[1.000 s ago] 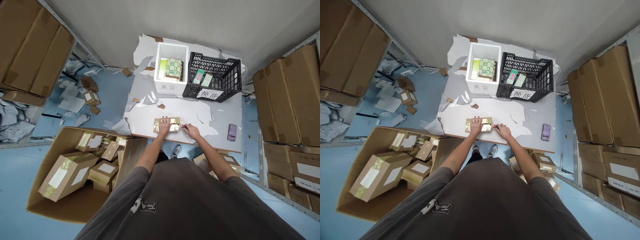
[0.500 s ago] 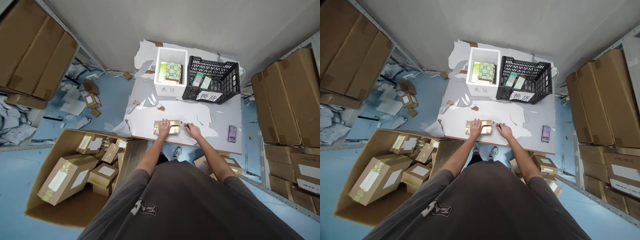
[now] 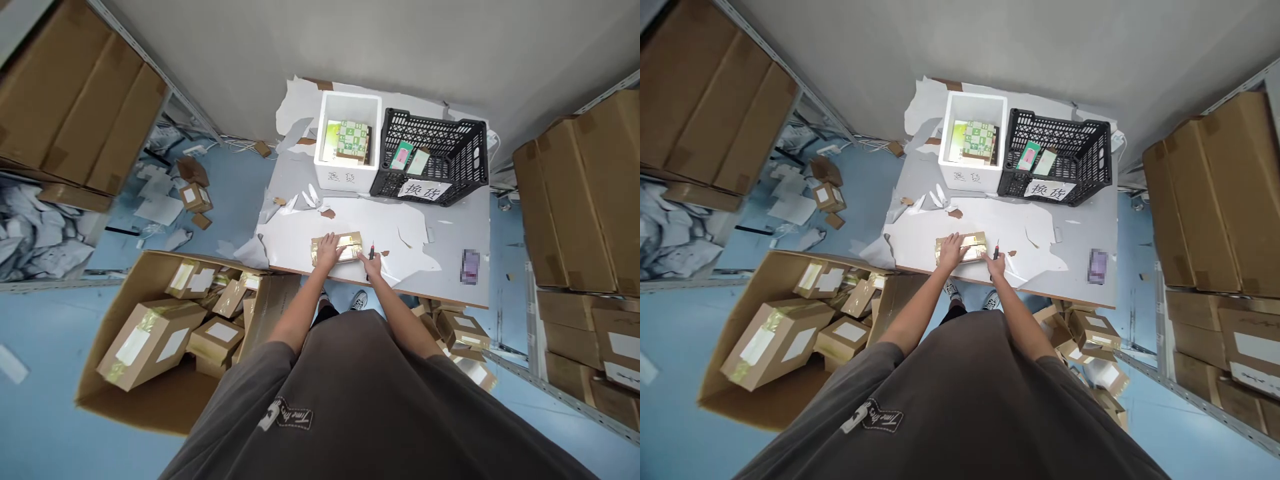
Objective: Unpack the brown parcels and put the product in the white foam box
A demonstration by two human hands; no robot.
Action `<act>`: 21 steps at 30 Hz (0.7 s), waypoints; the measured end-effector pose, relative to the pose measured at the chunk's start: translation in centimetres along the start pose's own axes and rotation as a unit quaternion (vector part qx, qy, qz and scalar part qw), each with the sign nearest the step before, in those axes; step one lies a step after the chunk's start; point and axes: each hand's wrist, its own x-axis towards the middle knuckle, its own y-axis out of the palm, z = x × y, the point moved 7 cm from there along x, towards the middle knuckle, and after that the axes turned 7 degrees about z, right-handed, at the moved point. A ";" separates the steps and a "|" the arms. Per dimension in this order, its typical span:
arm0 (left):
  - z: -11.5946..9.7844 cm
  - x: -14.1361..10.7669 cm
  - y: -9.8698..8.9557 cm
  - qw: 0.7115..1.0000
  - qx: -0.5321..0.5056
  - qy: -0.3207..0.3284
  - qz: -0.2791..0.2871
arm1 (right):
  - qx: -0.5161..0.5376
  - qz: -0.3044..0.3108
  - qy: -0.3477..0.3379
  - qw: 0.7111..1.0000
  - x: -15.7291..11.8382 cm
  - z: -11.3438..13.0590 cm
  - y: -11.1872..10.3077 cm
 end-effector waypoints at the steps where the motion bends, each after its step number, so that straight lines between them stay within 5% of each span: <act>1: 0.4 -0.4 -0.2 1.000 0.007 -0.001 0.009 | 0.005 -0.017 0.019 1.000 0.7 0.3 0.0; 5: 1.7 -3.4 0.0 0.999 0.037 -0.025 0.024 | 0.024 -0.029 0.060 0.997 4.7 2.5 0.2; 11: 2.1 -6.5 1.8 0.994 -0.011 -0.102 0.030 | -0.037 0.000 0.025 0.999 8.6 7.4 2.0; 21: 4.0 -5.0 1.1 0.988 -0.099 -0.114 0.029 | -0.050 0.066 -0.052 0.995 2.9 4.9 2.5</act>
